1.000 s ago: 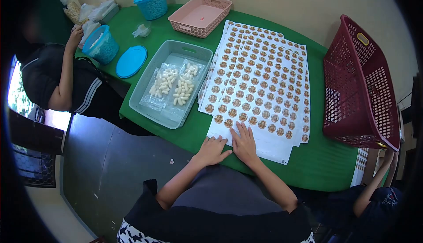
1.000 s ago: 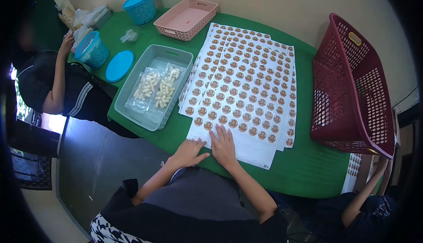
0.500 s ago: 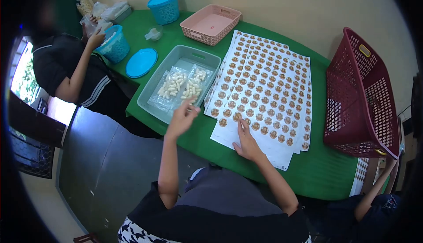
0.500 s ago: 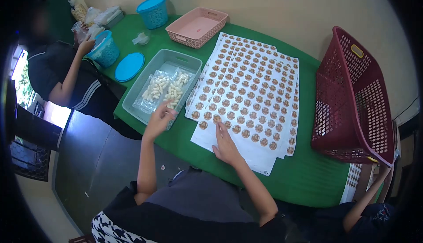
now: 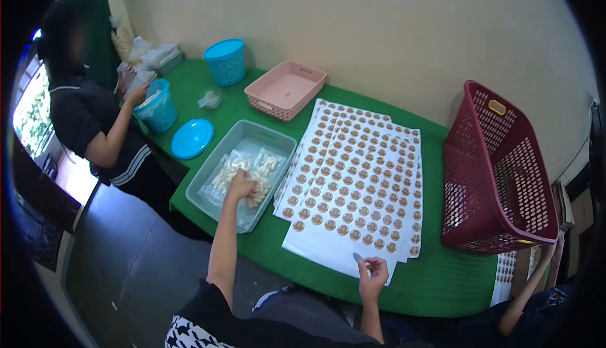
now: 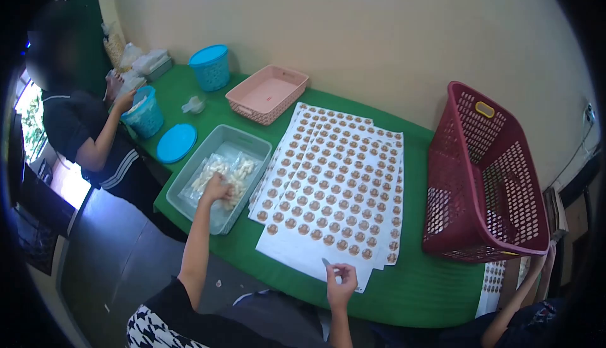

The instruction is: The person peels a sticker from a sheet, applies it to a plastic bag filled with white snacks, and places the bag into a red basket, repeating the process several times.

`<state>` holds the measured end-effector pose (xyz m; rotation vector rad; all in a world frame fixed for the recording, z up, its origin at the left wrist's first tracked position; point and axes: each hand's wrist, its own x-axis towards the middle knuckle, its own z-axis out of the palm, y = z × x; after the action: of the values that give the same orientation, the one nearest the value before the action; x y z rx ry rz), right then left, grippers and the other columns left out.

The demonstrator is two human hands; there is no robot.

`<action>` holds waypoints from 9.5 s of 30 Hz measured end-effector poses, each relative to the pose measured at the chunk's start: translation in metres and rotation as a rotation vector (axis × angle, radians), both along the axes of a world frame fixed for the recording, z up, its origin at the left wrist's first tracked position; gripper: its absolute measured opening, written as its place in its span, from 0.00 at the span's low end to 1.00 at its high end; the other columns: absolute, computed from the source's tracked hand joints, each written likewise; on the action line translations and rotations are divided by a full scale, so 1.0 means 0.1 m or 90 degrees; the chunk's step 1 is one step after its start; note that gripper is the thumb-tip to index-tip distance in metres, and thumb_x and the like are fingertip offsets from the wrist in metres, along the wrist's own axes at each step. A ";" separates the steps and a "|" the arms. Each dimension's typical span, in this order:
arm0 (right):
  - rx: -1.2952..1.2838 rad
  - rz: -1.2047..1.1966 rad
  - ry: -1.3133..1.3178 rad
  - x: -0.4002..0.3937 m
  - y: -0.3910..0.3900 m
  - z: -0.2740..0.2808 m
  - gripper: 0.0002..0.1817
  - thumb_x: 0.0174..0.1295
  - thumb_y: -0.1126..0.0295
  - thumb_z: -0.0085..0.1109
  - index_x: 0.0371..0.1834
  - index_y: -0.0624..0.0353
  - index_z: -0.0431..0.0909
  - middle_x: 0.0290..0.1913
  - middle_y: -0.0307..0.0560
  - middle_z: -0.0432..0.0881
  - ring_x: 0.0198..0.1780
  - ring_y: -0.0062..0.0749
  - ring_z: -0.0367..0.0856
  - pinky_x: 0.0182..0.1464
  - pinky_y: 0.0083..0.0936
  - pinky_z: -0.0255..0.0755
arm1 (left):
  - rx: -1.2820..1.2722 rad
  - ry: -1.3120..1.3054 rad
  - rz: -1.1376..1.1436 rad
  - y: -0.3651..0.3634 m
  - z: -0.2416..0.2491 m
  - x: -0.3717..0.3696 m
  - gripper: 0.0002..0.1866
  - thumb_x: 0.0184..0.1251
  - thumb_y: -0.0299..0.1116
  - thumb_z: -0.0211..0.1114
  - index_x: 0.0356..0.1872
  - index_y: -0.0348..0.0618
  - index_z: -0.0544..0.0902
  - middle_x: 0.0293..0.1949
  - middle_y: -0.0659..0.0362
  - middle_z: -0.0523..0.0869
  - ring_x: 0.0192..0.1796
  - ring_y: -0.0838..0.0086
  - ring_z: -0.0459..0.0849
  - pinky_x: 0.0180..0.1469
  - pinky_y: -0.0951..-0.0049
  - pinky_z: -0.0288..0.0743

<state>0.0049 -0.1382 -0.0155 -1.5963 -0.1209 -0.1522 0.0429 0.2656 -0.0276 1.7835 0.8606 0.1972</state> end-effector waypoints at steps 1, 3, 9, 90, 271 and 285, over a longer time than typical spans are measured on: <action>0.000 -0.008 -0.009 -0.01 -0.06 0.02 0.12 0.49 0.77 0.57 0.37 0.67 0.69 0.26 0.42 0.74 0.25 0.17 0.70 0.28 0.12 0.65 | 0.000 -0.009 -0.008 -0.01 0.06 -0.02 0.15 0.52 0.25 0.54 0.41 0.33 0.64 0.20 0.51 0.77 0.20 0.71 0.78 0.17 0.75 0.71; 0.058 -0.021 0.110 -0.10 -0.18 0.05 0.09 0.51 0.76 0.56 0.33 0.68 0.70 0.27 0.41 0.73 0.26 0.17 0.70 0.29 0.13 0.66 | -0.052 -0.170 0.006 -0.08 0.20 -0.19 0.08 0.54 0.25 0.53 0.35 0.34 0.67 0.20 0.52 0.76 0.21 0.72 0.79 0.20 0.75 0.73; -0.045 -0.028 0.009 -0.02 -0.51 0.17 0.03 0.49 0.78 0.55 0.27 0.67 0.74 0.27 0.44 0.75 0.28 0.21 0.72 0.30 0.16 0.67 | 0.215 -0.378 0.014 -0.95 1.06 -0.60 0.05 0.57 0.27 0.53 0.28 0.34 0.70 0.22 0.57 0.78 0.28 0.78 0.79 0.33 0.80 0.72; 0.180 0.437 0.211 0.49 -0.81 1.08 0.15 0.51 0.66 0.59 0.37 0.67 0.74 0.30 0.38 0.78 0.30 0.16 0.73 0.33 0.13 0.68 | -0.029 -0.360 -0.431 -3.24 1.26 -0.31 0.23 0.50 0.35 0.61 0.48 0.38 0.68 0.53 0.49 0.63 0.59 0.62 0.56 0.58 0.66 0.51; 0.247 0.359 0.169 0.78 -0.78 0.93 0.14 0.57 0.72 0.48 0.45 0.65 0.66 0.47 0.53 0.70 0.47 0.32 0.72 0.45 0.24 0.68 | -0.204 -0.210 -0.392 -3.36 0.81 -0.09 0.28 0.52 0.32 0.60 0.55 0.38 0.61 0.51 0.51 0.67 0.53 0.68 0.68 0.55 0.72 0.61; -0.048 0.415 0.196 0.83 -0.88 0.93 0.12 0.50 0.71 0.59 0.36 0.64 0.73 0.33 0.42 0.77 0.33 0.20 0.75 0.37 0.18 0.69 | -0.421 -0.238 -0.376 -3.25 0.97 -0.06 0.24 0.54 0.27 0.59 0.52 0.35 0.63 0.48 0.51 0.70 0.48 0.71 0.72 0.49 0.73 0.66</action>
<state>0.0879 -0.2260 0.0775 -1.5602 -0.4008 0.6063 0.0364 -0.0599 0.0698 1.2418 0.0787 -0.1309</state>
